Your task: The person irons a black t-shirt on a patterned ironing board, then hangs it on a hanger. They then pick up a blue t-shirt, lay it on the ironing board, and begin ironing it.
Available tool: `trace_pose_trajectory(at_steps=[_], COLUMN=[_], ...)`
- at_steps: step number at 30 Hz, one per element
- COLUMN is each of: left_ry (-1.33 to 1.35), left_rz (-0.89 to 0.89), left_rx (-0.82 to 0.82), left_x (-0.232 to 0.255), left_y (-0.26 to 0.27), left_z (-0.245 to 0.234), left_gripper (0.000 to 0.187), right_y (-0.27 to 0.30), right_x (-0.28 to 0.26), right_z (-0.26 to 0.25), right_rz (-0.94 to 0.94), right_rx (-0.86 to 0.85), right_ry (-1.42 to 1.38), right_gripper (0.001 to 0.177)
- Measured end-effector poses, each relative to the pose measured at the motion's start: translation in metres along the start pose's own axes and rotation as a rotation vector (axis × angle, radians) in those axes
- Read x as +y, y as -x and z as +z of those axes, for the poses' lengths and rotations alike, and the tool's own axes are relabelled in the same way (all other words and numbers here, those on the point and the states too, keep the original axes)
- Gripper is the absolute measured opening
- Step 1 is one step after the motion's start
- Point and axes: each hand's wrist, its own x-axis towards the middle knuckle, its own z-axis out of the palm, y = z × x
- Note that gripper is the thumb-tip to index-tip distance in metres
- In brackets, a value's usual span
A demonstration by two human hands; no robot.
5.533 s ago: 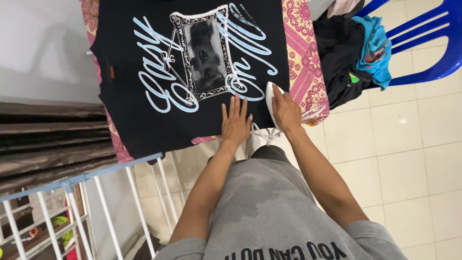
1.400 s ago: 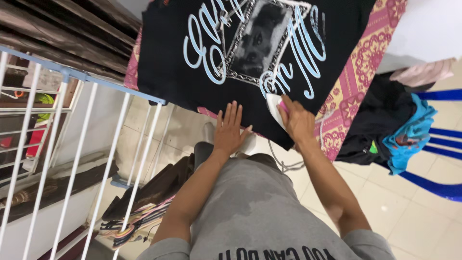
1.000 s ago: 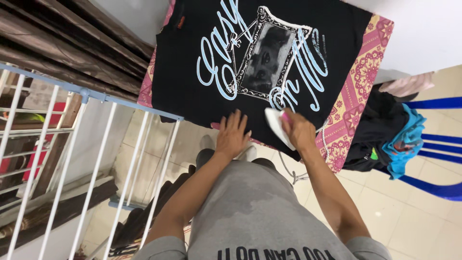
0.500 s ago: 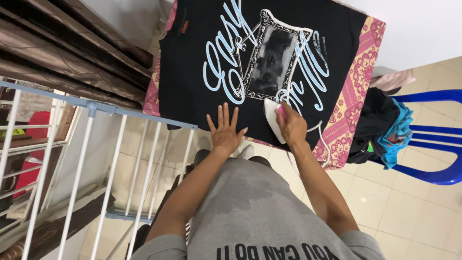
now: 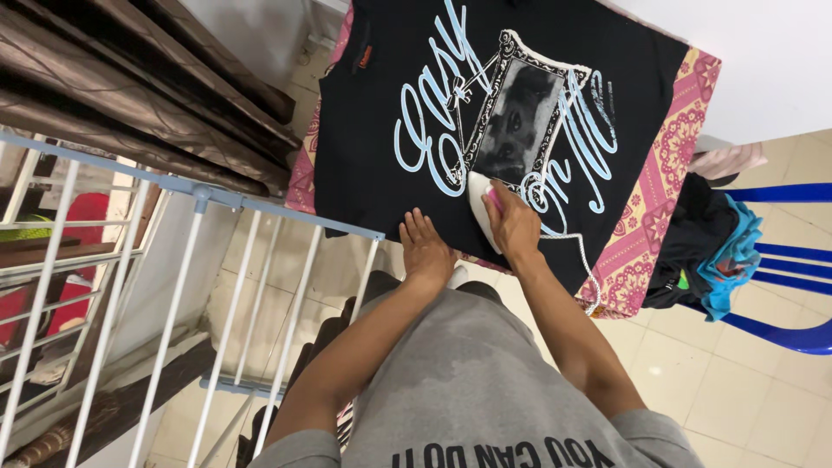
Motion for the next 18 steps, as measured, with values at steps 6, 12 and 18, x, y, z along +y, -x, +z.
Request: trace_pose_trajectory(at_steps=[6, 12, 18], left_ry=[0.166, -0.092, 0.002], left_rz=[0.162, 0.001, -0.165], left_rx=[-0.023, 0.145, -0.330], left_x=[-0.031, -0.104, -0.147], left_y=[-0.019, -0.058, -0.075], left_z=[-0.053, -0.109, -0.118], left_gripper=[0.091, 0.065, 0.059], right_y=[0.005, -0.024, -0.024], right_x=[-0.017, -0.036, -0.061], right_z=[0.003, 0.020, 0.024], right_rz=[-0.218, -0.059, -0.276], right_rx=[-0.183, -0.035, -0.199], right_ry=[-0.059, -0.029, -0.089], right_gripper=[0.039, 0.035, 0.037])
